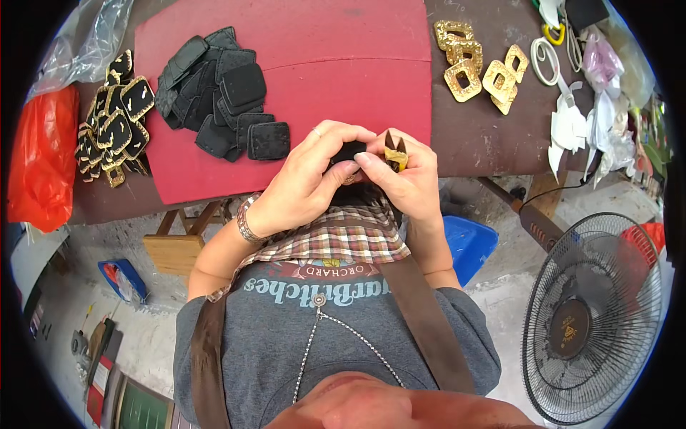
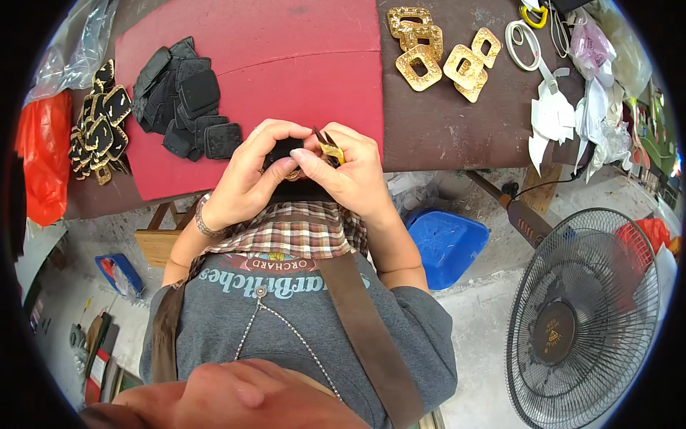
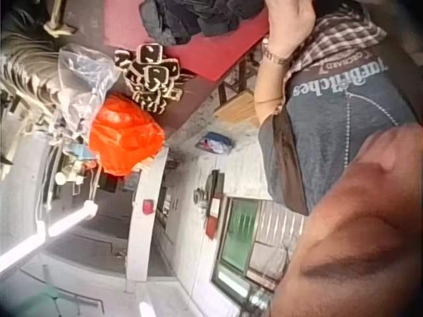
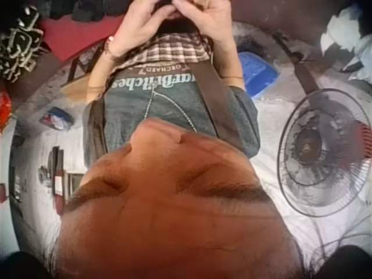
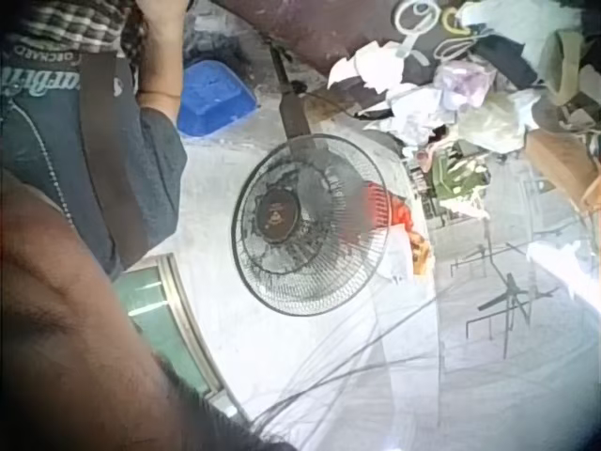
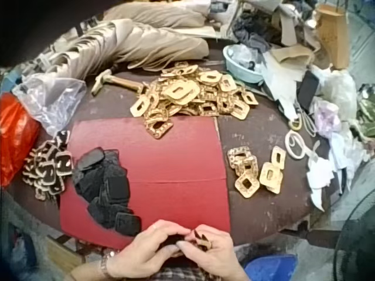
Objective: Assembling gold hardware onto leather components at a workbench.
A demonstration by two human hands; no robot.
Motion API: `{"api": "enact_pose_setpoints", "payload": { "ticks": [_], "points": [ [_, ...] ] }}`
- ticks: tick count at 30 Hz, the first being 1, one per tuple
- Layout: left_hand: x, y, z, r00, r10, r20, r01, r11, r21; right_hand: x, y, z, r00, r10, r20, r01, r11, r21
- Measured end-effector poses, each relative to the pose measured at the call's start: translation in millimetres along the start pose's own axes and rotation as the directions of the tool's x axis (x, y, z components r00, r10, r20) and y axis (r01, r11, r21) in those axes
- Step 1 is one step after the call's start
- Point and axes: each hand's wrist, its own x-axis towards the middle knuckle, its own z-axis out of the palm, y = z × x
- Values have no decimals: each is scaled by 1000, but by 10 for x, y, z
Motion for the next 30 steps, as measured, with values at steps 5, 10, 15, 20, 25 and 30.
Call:
{"api": "enact_pose_setpoints", "payload": {
  "ticks": [5, 10, 15, 20, 25, 30],
  "points": [
    [-17, 33, 41, 960, -279, -6, 220, 772, -596, 27, 1, 75, 998, -58, -35, 54, 991, -121],
    [-4, 62, 132, 928, -371, 42, 233, 488, -841, -39, 22, 126, 946, -300, -121, 289, 952, -101],
    [-23, 57, 71, 925, -381, 9, 215, 501, -838, 8, -67, 122, 968, -226, -107, 197, 953, -229],
    [-46, -25, 75, 942, -328, 74, 250, 535, -807, -5, -100, 109, 968, -237, -82, 206, 938, -277],
    [-47, 47, 167, 926, -378, -11, 270, 682, -679, -9, -104, 95, 974, -225, -40, 195, 909, -370],
    [-48, 26, 181, 926, -373, -59, 272, 767, -580, 18, -136, 81, 969, -245, 43, 236, 851, -470]
  ]
}}
